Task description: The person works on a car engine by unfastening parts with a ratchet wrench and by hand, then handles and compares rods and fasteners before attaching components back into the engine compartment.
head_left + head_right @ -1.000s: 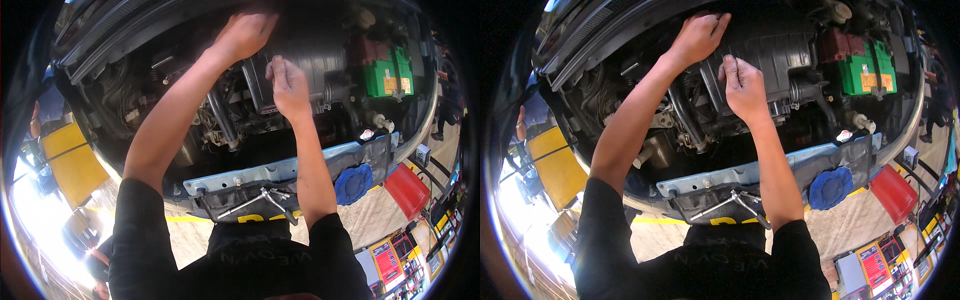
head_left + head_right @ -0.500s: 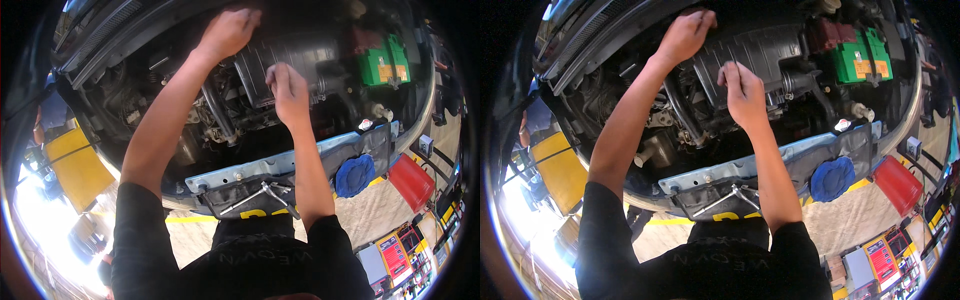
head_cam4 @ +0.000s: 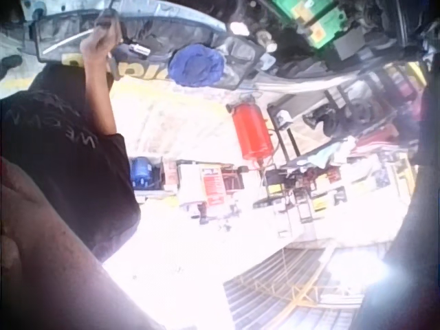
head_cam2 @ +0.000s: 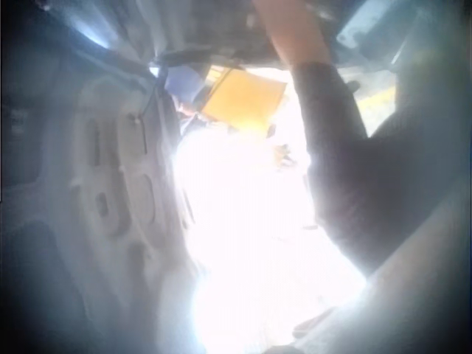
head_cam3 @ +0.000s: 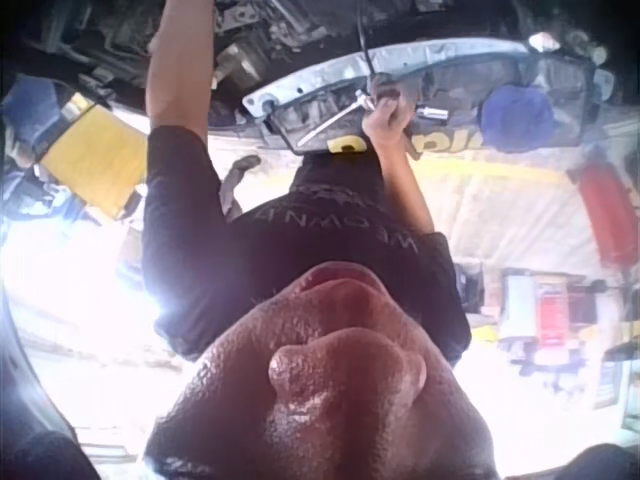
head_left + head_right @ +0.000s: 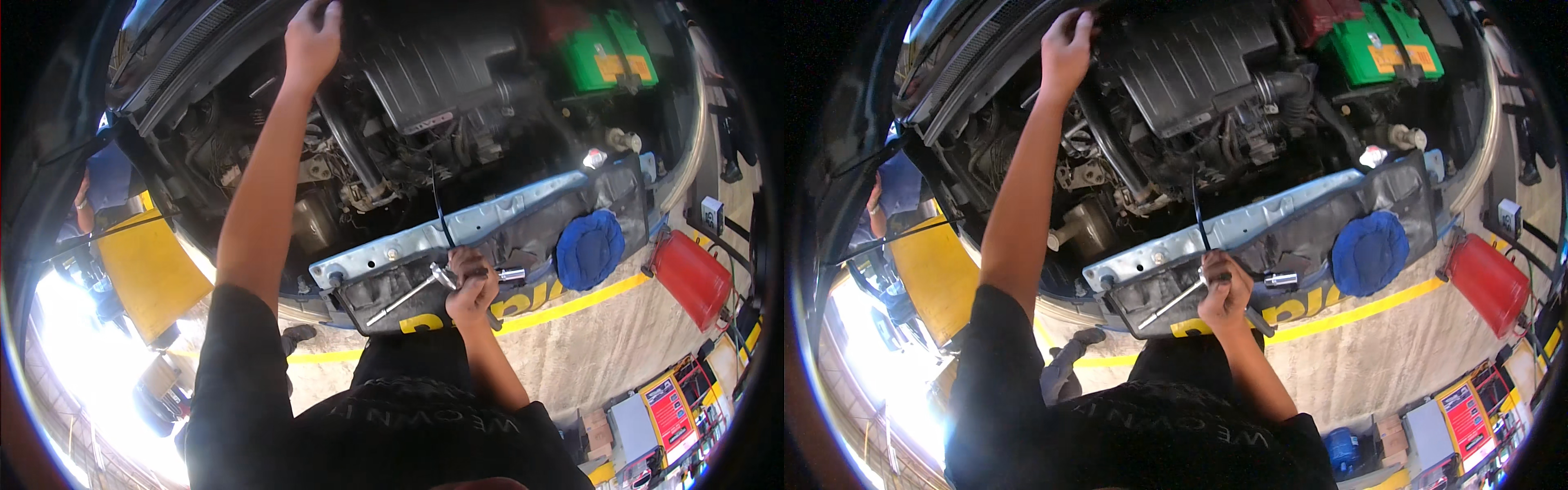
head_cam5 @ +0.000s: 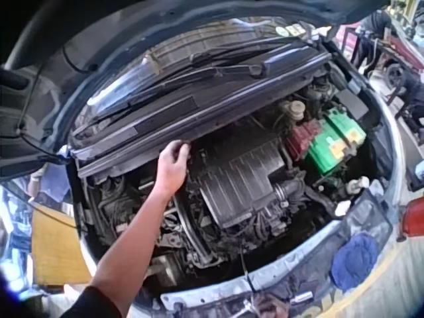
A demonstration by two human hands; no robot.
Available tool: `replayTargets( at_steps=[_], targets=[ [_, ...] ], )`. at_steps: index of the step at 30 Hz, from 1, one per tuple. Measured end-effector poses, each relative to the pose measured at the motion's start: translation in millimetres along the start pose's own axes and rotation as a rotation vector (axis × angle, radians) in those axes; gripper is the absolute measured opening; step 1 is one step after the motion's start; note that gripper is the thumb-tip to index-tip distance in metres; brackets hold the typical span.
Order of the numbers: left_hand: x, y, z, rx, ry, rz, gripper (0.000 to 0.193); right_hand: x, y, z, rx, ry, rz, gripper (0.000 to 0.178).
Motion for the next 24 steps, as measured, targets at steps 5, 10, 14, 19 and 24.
replayTargets(
  at_steps=[5, 10, 14, 19, 24],
  targets=[
    [-178.1, -19.4, -27.3, -0.075, -0.576, -0.143, 0.026, -23.2, -29.1, 32.3, 0.047, -0.056, -0.113, 0.05],
    [-345.0, 32.4, -26.9, -0.54, -1.29, 0.066, 0.056, -57.8, -54.0, 49.4, 0.128, 0.043, -0.109, 0.052],
    [-349.4, 76.8, -52.3, -0.821, -1.417, 0.276, 0.054, -91.6, -74.5, 66.1, 0.157, 0.146, -0.18, 0.049],
    [-370.3, 71.5, -73.5, -0.627, -1.3, 0.384, 0.026, -125.6, -108.9, 93.5, 0.269, 0.181, -0.256, 0.054],
    [-432.7, 56.7, -116.9, -0.566, -1.227, 0.363, 0.025, -172.1, -176.1, 89.7, 0.483, 0.635, -0.312, 0.061]
  ],
)
Point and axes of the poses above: each hand's wrist, its own x-axis towards the middle knuckle, its own y-axis out of the palm, z = x × y, the point moved 10 cm from there along x, towards the middle knuckle, and after that the axes turned 9 degrees about -z, right-handed, at the moved point
